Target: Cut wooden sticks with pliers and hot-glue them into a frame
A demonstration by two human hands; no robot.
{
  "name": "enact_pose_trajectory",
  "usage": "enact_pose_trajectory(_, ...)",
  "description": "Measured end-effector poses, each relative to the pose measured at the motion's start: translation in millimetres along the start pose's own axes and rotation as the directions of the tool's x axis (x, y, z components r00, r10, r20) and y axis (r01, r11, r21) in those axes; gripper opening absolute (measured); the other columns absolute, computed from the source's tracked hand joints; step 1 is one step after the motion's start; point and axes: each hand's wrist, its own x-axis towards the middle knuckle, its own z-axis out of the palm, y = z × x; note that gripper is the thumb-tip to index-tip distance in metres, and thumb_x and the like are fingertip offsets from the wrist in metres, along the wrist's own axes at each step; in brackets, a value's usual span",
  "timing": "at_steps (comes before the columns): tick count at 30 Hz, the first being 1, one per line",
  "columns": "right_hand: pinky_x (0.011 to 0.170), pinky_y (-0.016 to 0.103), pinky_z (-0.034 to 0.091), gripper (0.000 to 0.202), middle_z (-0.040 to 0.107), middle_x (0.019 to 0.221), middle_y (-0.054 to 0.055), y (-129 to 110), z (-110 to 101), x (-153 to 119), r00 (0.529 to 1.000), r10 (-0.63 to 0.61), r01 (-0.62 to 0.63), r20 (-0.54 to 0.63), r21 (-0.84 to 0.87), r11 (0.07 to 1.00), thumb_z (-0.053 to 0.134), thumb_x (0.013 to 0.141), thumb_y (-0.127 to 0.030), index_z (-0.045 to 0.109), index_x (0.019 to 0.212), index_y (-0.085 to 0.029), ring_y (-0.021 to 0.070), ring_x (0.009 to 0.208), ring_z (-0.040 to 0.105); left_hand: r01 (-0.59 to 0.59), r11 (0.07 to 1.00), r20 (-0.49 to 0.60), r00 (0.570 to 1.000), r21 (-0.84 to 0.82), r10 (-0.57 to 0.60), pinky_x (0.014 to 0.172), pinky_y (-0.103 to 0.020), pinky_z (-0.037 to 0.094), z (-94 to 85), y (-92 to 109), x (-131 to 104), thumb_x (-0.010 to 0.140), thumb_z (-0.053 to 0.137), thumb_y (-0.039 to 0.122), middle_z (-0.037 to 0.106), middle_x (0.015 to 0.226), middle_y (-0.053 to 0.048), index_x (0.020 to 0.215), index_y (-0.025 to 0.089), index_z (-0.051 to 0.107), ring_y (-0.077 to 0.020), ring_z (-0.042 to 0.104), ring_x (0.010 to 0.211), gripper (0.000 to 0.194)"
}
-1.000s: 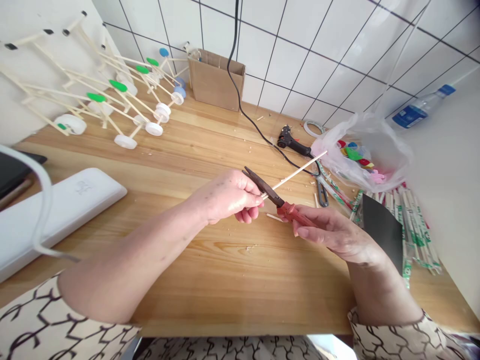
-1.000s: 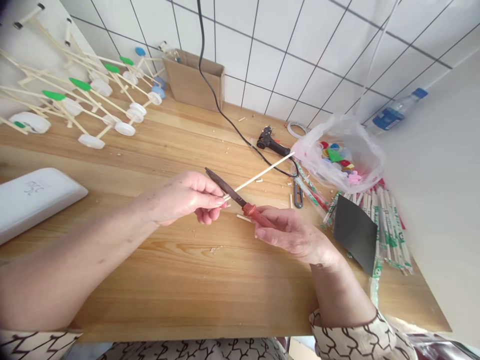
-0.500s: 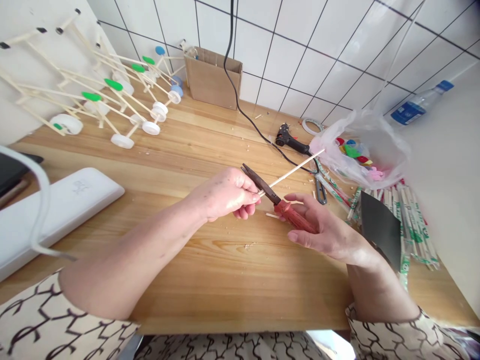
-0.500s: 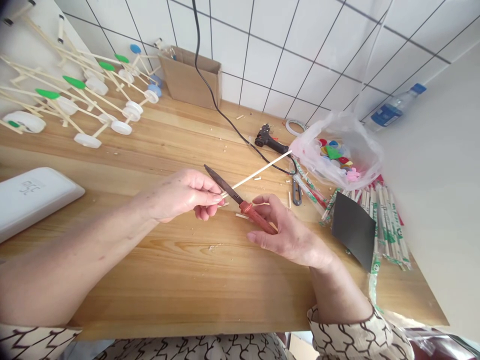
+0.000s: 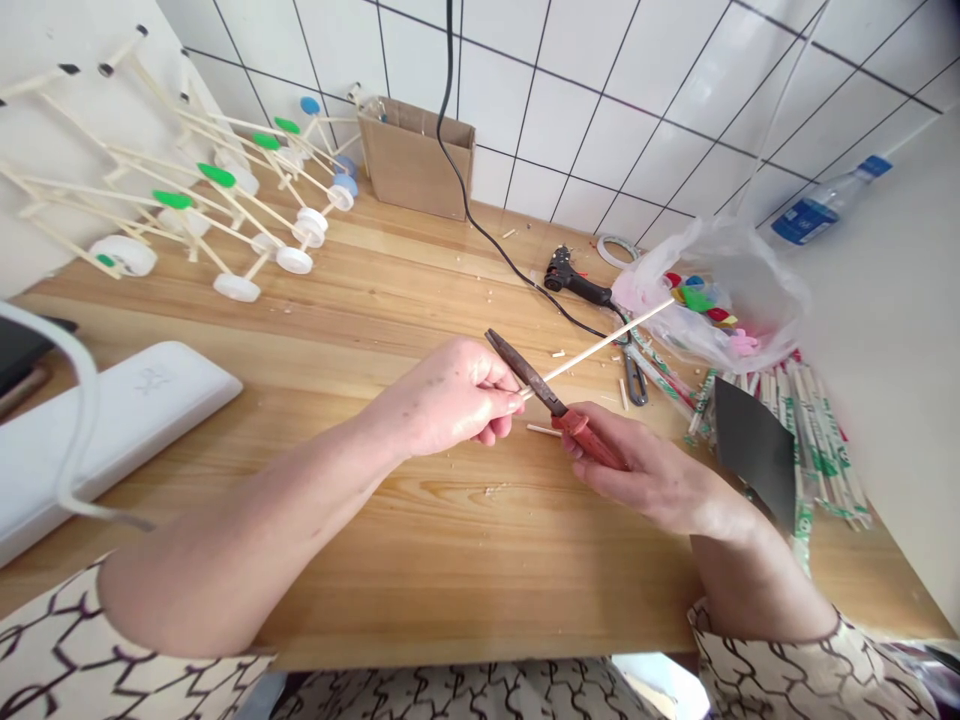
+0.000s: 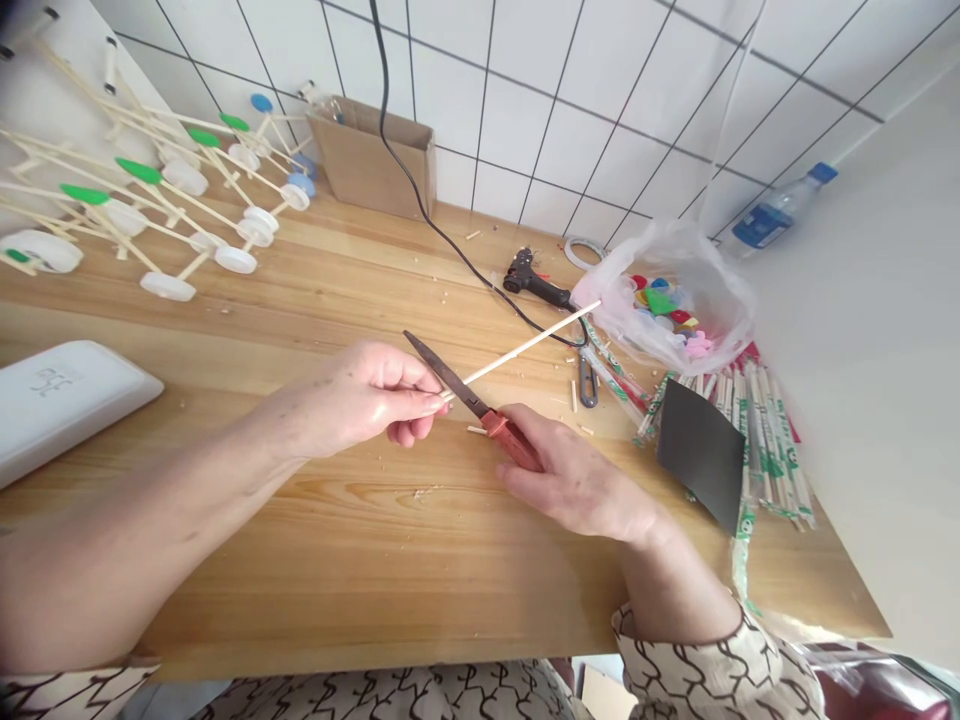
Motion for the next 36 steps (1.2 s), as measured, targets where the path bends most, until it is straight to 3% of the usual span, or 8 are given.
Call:
enact_pose_trajectory(8, 0.057, 0.026, 0.029, 0.023, 0.043, 0.069, -0.004, -3, 5, 2, 0.999, 0.042, -0.043, -0.009, -0.169, 0.985, 0.043, 0.066, -0.01, 0.044, 0.086, -0.021, 0.012, 0.061, 0.037, 0.028, 1.0, -0.029, 0.999, 0.0, -0.028, 0.048, -0.024, 0.047, 2.0, 1, -1, 0.073, 0.058, 0.022, 0.063, 0.053, -0.003, 0.056, 0.017, 0.062, -0.0137, 0.058, 0.048, 0.018)
enact_pose_trajectory(12, 0.058, 0.026, 0.028, 0.028, 0.045, 0.07, -0.004, -3, 8, 4, 0.995, 0.094, -0.097, -0.026, -0.181, 0.979, 0.041, 0.063, -0.01, 0.047, 0.088, -0.021, 0.0122, 0.062, 0.039, 0.046, 0.999, -0.034, 0.998, -0.014, -0.047, 0.047, -0.023, 0.045, 2.8, 0, 1, 0.072, 0.057, 0.021, 0.061, 0.052, -0.003, 0.051, 0.017, 0.06, -0.013, 0.056, 0.048, 0.021)
enact_pose_trajectory(18, 0.057, 0.026, 0.029, 0.02, 0.045, 0.067, -0.004, -7, 13, 8, 0.985, 0.169, -0.173, -0.037, -0.163, 0.971, 0.042, 0.06, -0.01, 0.045, 0.077, -0.02, 0.0119, 0.061, 0.038, 0.097, 0.995, -0.038, 0.995, 0.007, -0.096, 0.045, -0.023, 0.043, 3.6, -6, 5, 0.07, 0.06, 0.023, 0.061, 0.051, -0.002, 0.05, 0.017, 0.059, -0.0115, 0.054, 0.043, 0.021)
enact_pose_trajectory(24, 0.053, 0.025, 0.026, 0.013, 0.038, 0.061, -0.005, -3, 18, 14, 0.982, 0.18, -0.186, -0.059, -0.099, 0.978, 0.042, 0.058, -0.011, 0.038, 0.066, -0.02, 0.0104, 0.058, 0.033, 0.135, 0.991, -0.03, 0.99, -0.013, -0.136, 0.043, -0.021, 0.04, 1.8, -6, 9, 0.071, 0.059, 0.017, 0.058, 0.048, -0.001, 0.05, 0.015, 0.058, -0.0097, 0.05, 0.04, 0.022)
enact_pose_trajectory(27, 0.052, 0.025, 0.026, 0.011, 0.041, 0.062, -0.004, -4, 15, 15, 0.985, 0.17, -0.17, 0.017, 0.009, 0.985, 0.043, 0.057, -0.012, 0.039, 0.065, -0.02, 0.0102, 0.057, 0.035, 0.172, 0.985, 0.007, 0.985, -0.012, -0.172, 0.043, -0.021, 0.042, -0.3, -6, 10, 0.073, 0.058, 0.013, 0.059, 0.048, -0.001, 0.051, 0.014, 0.058, -0.0098, 0.052, 0.04, 0.022)
enact_pose_trajectory(30, 0.049, 0.024, 0.027, 0.006, 0.041, 0.062, -0.005, -4, 9, 13, 0.984, 0.149, -0.167, 0.099, 0.206, 0.964, 0.047, 0.065, -0.018, 0.044, 0.07, -0.019, 0.0098, 0.054, 0.037, 0.174, 0.983, 0.055, 0.984, -0.059, -0.171, 0.045, -0.021, 0.043, -2.4, -7, 12, 0.075, 0.057, 0.012, 0.06, 0.049, -0.001, 0.053, 0.013, 0.058, -0.0096, 0.053, 0.042, 0.022)
enact_pose_trajectory(33, 0.049, 0.023, 0.029, 0.012, 0.04, 0.061, -0.005, 0, 3, 9, 0.99, 0.143, -0.14, -0.002, 0.158, 0.977, 0.054, 0.073, -0.029, 0.048, 0.074, -0.019, 0.0096, 0.054, 0.037, 0.162, 0.98, 0.051, 0.986, -0.111, -0.158, 0.048, -0.021, 0.044, -3.7, -9, 13, 0.076, 0.059, 0.015, 0.062, 0.052, -0.002, 0.056, 0.013, 0.059, -0.0097, 0.055, 0.046, 0.021)
enact_pose_trajectory(36, 0.052, 0.024, 0.031, 0.023, 0.046, 0.062, -0.004, 8, 2, 9, 0.962, 0.125, -0.164, -0.242, -0.152, 0.975, 0.059, 0.075, -0.04, 0.056, 0.082, -0.019, 0.0109, 0.055, 0.04, 0.145, 0.979, 0.024, 0.989, -0.144, -0.143, 0.051, -0.022, 0.044, -3.4, -11, 14, 0.076, 0.061, 0.02, 0.064, 0.055, -0.002, 0.06, 0.013, 0.061, -0.0106, 0.057, 0.05, 0.018)
